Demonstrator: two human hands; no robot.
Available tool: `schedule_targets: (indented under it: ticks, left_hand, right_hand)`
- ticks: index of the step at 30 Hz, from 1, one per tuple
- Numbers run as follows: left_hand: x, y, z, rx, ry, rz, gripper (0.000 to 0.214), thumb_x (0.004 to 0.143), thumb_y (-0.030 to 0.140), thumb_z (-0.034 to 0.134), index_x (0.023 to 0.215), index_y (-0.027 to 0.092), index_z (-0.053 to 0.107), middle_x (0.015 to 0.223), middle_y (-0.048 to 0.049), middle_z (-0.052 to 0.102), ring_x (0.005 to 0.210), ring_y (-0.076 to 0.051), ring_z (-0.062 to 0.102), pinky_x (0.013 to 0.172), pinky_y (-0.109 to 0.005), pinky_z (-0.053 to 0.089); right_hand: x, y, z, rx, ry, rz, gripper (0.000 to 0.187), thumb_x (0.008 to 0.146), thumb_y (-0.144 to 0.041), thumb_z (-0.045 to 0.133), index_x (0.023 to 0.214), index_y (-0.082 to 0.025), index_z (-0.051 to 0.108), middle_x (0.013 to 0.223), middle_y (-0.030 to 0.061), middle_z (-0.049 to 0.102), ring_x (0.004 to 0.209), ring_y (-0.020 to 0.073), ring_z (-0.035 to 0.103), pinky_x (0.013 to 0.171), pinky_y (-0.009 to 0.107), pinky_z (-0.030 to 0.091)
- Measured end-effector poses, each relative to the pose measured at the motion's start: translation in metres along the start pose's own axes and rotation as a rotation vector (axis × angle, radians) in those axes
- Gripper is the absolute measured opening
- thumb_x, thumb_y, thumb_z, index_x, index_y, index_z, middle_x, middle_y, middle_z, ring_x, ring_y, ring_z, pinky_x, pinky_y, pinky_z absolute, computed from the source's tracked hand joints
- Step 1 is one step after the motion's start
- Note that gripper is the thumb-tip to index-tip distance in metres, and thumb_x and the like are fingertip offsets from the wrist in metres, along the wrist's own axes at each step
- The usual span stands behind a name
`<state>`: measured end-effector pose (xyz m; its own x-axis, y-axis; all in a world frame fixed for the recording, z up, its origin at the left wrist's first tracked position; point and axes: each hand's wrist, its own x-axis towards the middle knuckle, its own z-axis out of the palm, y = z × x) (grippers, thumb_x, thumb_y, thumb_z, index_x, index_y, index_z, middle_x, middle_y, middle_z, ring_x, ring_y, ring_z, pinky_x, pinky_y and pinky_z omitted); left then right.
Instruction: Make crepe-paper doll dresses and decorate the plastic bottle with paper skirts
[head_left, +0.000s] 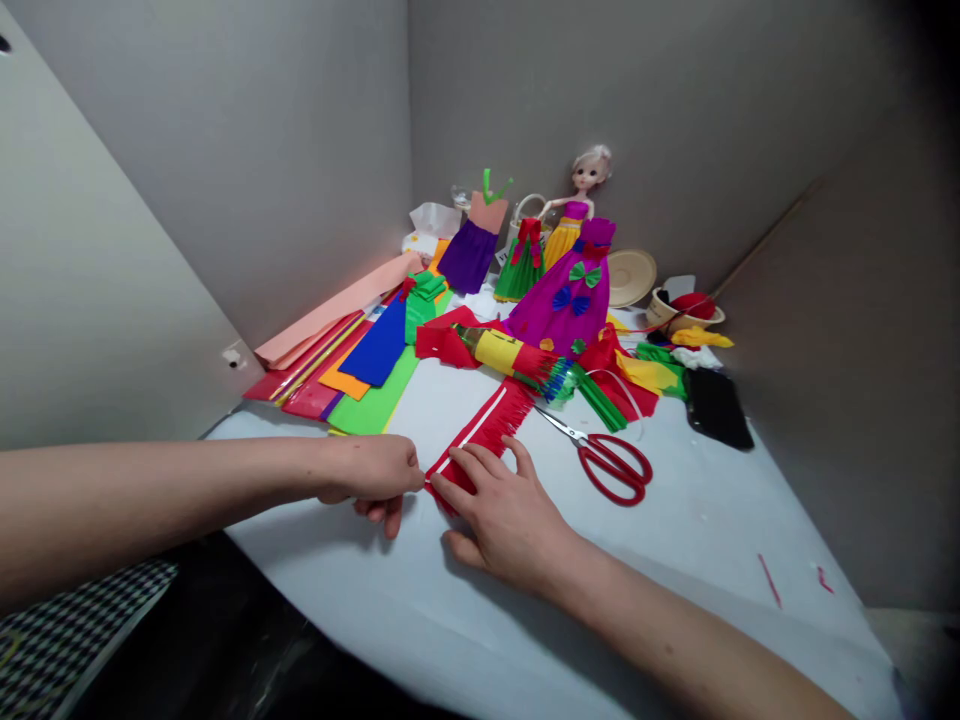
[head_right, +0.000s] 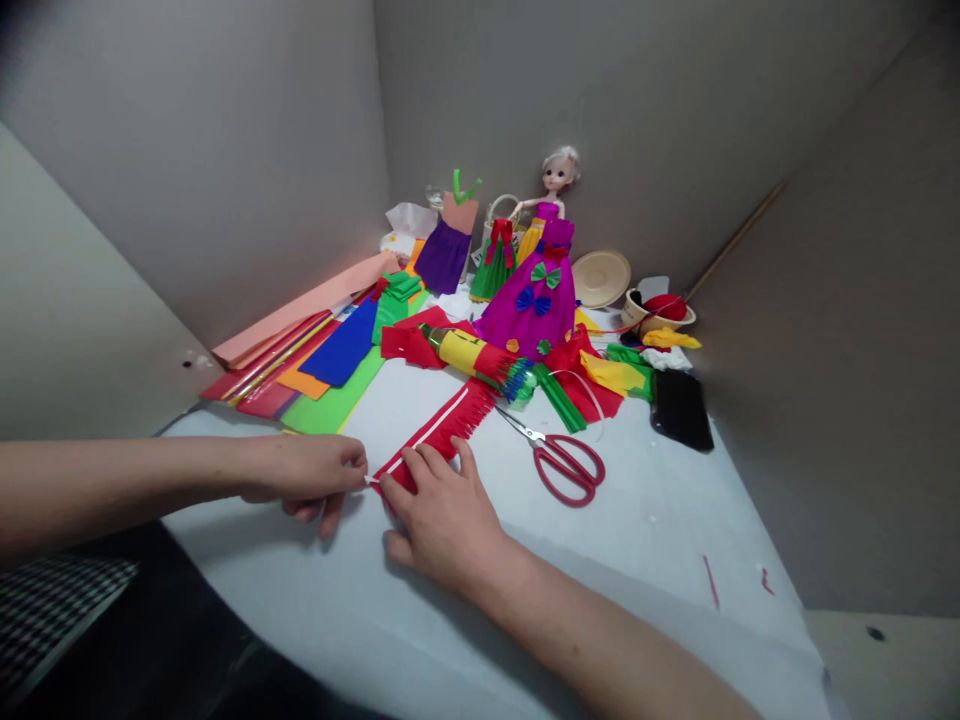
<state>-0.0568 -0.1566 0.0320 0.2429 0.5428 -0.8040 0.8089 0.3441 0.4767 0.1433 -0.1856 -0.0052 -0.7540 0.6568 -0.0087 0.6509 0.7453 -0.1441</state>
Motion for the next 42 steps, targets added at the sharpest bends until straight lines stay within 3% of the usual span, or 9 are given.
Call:
schedule_targets:
  ticks: [22, 28, 32, 35, 38, 42]
  left_hand:
    - [0.000, 0.001, 0.002, -0.008, -0.043, -0.019, 0.008, 0.087, 0.026, 0.039, 0.082, 0.020, 0.041, 0.053, -0.0025, 0.062, 0.037, -0.009, 0.041, 0.038, -0.020, 0.023]
    - [0.000, 0.001, 0.002, -0.009, -0.037, -0.031, 0.007, 0.087, 0.026, 0.040, 0.086, 0.019, 0.042, 0.054, -0.0029, 0.064, 0.037, -0.011, 0.043, 0.040, -0.022, 0.025]
    - [-0.002, 0.002, 0.000, 0.000, -0.033, -0.038, 0.006, 0.084, 0.025, 0.042, 0.084, 0.019, 0.041, 0.055, -0.0037, 0.064, 0.038, -0.011, 0.043, 0.039, -0.022, 0.024]
    - [-0.002, 0.000, 0.000, -0.016, -0.040, -0.037, 0.007, 0.083, 0.025, 0.043, 0.081, 0.020, 0.040, 0.055, -0.0044, 0.065, 0.038, -0.010, 0.042, 0.037, -0.021, 0.022]
    - [-0.003, -0.001, 0.000, -0.040, -0.043, -0.038, 0.008, 0.083, 0.025, 0.043, 0.078, 0.020, 0.039, 0.054, -0.0043, 0.064, 0.037, -0.010, 0.042, 0.036, -0.021, 0.021]
    - [-0.004, -0.003, 0.000, -0.071, -0.035, -0.029, 0.008, 0.085, 0.025, 0.042, 0.080, 0.020, 0.039, 0.055, -0.0045, 0.064, 0.037, -0.009, 0.042, 0.036, -0.020, 0.021]
  right_hand:
    - [0.000, -0.003, 0.004, -0.005, 0.007, 0.009, 0.053, 0.086, -0.045, 0.058, 0.136, -0.027, 0.055, 0.148, 0.0181, 0.045, 0.136, 0.0345, 0.040, 0.112, 0.062, 0.011]
    - [-0.005, 0.003, -0.010, 0.064, 0.035, 0.005, 0.053, 0.088, -0.049, 0.056, 0.137, -0.028, 0.053, 0.150, 0.0171, 0.044, 0.136, 0.0336, 0.042, 0.111, 0.063, 0.017]
    - [-0.025, 0.029, -0.025, 0.044, 0.153, 0.087, 0.039, 0.092, -0.031, 0.051, 0.128, -0.021, 0.059, 0.140, 0.0146, 0.055, 0.127, 0.0273, 0.052, 0.110, 0.053, 0.031]
    - [-0.049, 0.064, -0.027, -0.031, 0.186, 0.272, 0.035, 0.091, -0.024, 0.047, 0.121, -0.015, 0.063, 0.135, 0.0164, 0.059, 0.120, 0.0281, 0.057, 0.099, 0.043, 0.045]
    - [-0.071, 0.100, -0.022, -0.089, 0.082, 0.525, 0.033, 0.094, -0.029, 0.043, 0.114, -0.013, 0.064, 0.119, 0.0171, 0.064, 0.107, 0.0291, 0.062, 0.088, 0.040, 0.049]
    - [-0.084, 0.123, -0.018, -0.070, -0.095, 0.629, 0.030, 0.092, -0.030, 0.046, 0.106, -0.013, 0.064, 0.100, 0.0149, 0.065, 0.089, 0.0261, 0.063, 0.076, 0.035, 0.046]
